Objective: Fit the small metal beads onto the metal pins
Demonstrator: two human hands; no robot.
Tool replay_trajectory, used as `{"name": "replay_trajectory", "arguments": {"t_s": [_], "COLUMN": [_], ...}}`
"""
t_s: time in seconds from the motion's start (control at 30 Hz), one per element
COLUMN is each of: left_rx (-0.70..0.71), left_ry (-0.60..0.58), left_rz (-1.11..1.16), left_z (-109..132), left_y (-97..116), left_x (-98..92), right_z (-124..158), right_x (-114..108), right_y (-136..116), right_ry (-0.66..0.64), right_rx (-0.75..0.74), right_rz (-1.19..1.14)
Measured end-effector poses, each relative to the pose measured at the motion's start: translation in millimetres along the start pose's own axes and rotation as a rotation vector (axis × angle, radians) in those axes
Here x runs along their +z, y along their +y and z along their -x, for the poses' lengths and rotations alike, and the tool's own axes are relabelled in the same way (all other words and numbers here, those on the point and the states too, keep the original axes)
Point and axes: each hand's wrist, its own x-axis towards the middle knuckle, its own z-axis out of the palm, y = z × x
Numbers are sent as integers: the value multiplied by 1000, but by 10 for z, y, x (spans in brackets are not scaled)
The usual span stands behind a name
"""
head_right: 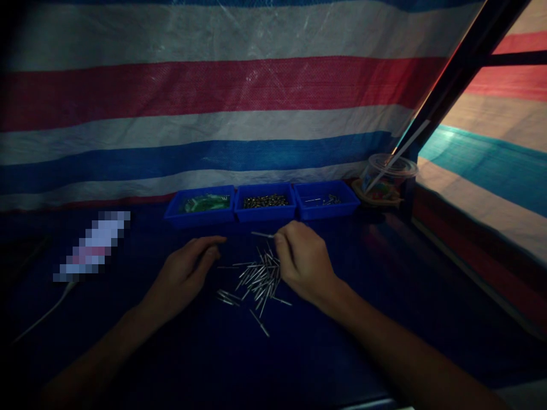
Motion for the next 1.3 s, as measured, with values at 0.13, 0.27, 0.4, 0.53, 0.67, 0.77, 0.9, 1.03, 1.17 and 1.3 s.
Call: {"name": "replay_trajectory", "arguments": {"t_s": [0.13,0.27,0.4,0.53,0.67,0.77,0.9,1.03,1.17,1.3], "left_rx": [92,104,76,48,27,44,44,56,85,77], "left_ry": [-92,-291,-344,-291,-227,-185,-156,-101,-71,-139], "left_rz": [-165,-275,-255,-86,64,105,131,27,-117,-190], "left_z": [-33,-10,0,4,51,85,88,57,18,-16], "left_y": [-118,-170,-167,-65,112,197,179,46,-91,-137], "left_x": [-94,-115,-93,-23,52,72,68,119,214,249], "right_z": [-196,-380,-274,-31,81,100,39,-220,-458,-353], "right_x": [-283,-451,-241,74,188,181,90,-202,-470,-381], "right_y": [290,666,684,235,-103,-173,-152,130,630,839], "right_ry": [396,412,59,-277,-338,-292,-208,152,439,196], "right_rx": [37,104,91,-113,-305,-353,-328,-283,-84,142], "right_rz": [110,449,489,186,103,96,40,93,488,725]}}
